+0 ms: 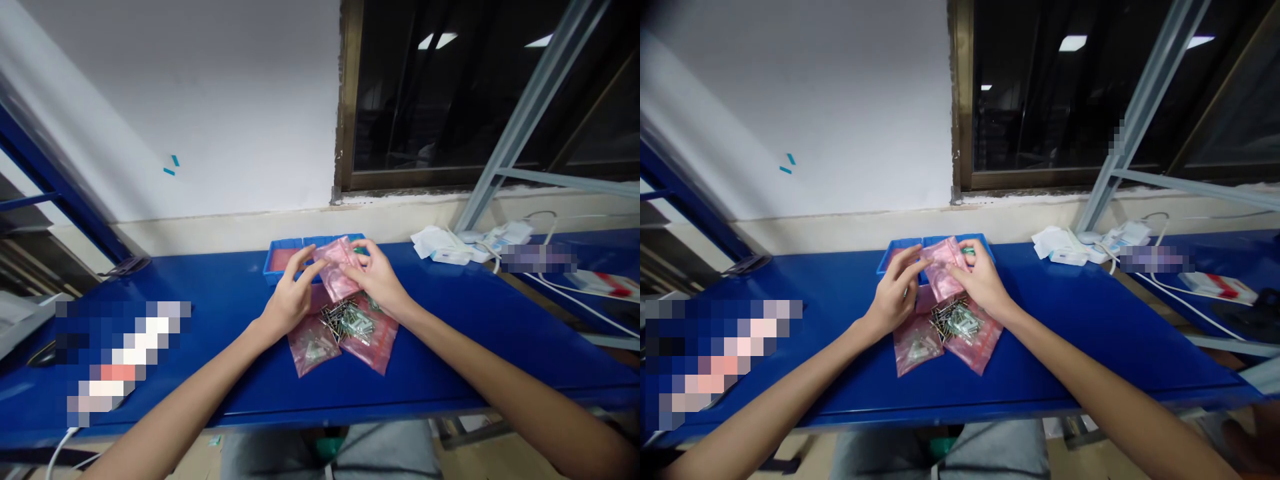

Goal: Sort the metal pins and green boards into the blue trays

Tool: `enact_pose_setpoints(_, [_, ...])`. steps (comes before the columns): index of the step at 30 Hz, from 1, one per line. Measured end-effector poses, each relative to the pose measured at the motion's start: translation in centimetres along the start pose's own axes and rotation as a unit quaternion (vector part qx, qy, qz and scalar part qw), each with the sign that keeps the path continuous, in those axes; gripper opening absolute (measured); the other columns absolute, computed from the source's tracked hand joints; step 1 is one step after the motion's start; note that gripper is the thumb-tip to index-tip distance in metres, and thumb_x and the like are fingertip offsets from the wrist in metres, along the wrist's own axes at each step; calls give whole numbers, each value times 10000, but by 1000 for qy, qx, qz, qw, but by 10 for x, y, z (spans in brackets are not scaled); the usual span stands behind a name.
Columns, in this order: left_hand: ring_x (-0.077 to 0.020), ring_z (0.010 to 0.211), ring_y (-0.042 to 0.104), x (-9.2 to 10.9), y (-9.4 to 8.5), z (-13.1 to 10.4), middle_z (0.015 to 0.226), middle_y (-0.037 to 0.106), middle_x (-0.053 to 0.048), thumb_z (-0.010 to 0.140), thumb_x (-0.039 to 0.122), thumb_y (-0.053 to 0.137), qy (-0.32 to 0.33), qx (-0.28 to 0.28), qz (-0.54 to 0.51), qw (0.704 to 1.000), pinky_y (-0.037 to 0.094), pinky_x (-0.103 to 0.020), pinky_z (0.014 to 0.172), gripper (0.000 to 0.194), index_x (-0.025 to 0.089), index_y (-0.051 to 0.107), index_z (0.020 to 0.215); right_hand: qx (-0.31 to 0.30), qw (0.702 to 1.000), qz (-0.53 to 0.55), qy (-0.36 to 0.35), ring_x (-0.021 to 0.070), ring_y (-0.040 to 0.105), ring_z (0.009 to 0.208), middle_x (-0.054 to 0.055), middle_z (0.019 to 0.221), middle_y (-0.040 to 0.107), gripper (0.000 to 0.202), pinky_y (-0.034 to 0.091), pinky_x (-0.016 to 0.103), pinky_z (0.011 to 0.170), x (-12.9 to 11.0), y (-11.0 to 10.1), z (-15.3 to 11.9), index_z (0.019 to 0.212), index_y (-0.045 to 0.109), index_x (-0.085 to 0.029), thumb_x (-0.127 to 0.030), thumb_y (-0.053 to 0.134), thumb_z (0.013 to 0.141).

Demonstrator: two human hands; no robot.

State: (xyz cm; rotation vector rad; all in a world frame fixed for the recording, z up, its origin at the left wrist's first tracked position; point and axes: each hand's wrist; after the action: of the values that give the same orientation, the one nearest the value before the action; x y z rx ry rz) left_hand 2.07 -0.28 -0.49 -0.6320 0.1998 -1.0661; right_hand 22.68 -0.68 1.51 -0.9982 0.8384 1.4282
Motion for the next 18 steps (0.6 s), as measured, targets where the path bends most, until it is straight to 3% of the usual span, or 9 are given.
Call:
enact_pose_setpoints(3, [-266, 1399, 392, -7, 0, -1, 1526, 336, -132, 932, -18, 405, 17, -34, 20, 999, 492, -503, 1065, 542, 263, 445, 1394, 8, 999, 35, -3, 214, 687, 822, 51, 1008, 697, 566, 553, 366, 717, -5, 0, -1, 1231, 406, -283, -355, 745, 783])
enact_pose_setpoints(7, [-277, 1391, 412, -7, -1, 0, 1397, 500, -155, 952, 60, 474, 53, -47, 9, 997, 460, -531, 1085, 427, 197, 472, 1357, -41, 999, 26, -4, 232, 678, 918, 71, 1041, 679, 337, 549, 366, 760, -12, 1, -6, 1135, 528, -259, -460, 614, 879])
enact_pose_setpoints(10, [-236, 1265, 541, -6, -3, 0, 1251, 618, -135, 962, 72, 450, 38, -41, -4, 998, 502, -458, 1023, 377, 175, 495, 1323, -62, 997, 40, 19, 218, 683, 817, 76, 1001, 666, 395, 532, 327, 623, -13, -1, -7, 1227, 501, -274, -545, 454, 943])
enact_pose_setpoints(13, [-190, 1022, 654, -6, -5, 0, 1084, 691, -102, 980, 121, 461, 14, -31, -17, 999, 545, -354, 862, 281, 169, 561, 1238, -107, 992, 56, 36, 209, 681, 774, 74, 954, 651, 470, 500, 295, 540, -11, -3, -6, 1326, 427, -285, -587, 351, 974])
enact_pose_setpoints(16, [-156, 822, 659, -4, -7, 3, 937, 714, -62, 991, 179, 476, -41, -32, -56, 997, 534, -307, 761, 209, 161, 629, 1132, -55, 998, -7, -22, 194, 649, 810, 75, 990, 601, 441, 505, 286, 557, -6, -3, -7, 1227, 528, -264, -589, 351, 986])
enact_pose_setpoints(18, [-141, 737, 630, -3, -7, 5, 847, 700, -39, 991, 223, 485, -102, -21, -83, 991, 521, -288, 714, 194, 155, 665, 1021, -3, 992, -91, -84, 200, 620, 882, 78, 1043, 568, 380, 523, 296, 620, -4, -2, -8, 1119, 595, -248, -566, 458, 962])
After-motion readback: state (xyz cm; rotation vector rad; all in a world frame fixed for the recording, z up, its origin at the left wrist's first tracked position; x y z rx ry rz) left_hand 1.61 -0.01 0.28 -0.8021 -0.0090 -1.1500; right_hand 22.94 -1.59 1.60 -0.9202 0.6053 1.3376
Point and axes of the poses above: each hand's wrist, its own z-axis towards the middle knuckle, its own y-axis out of the palm, x = y × z
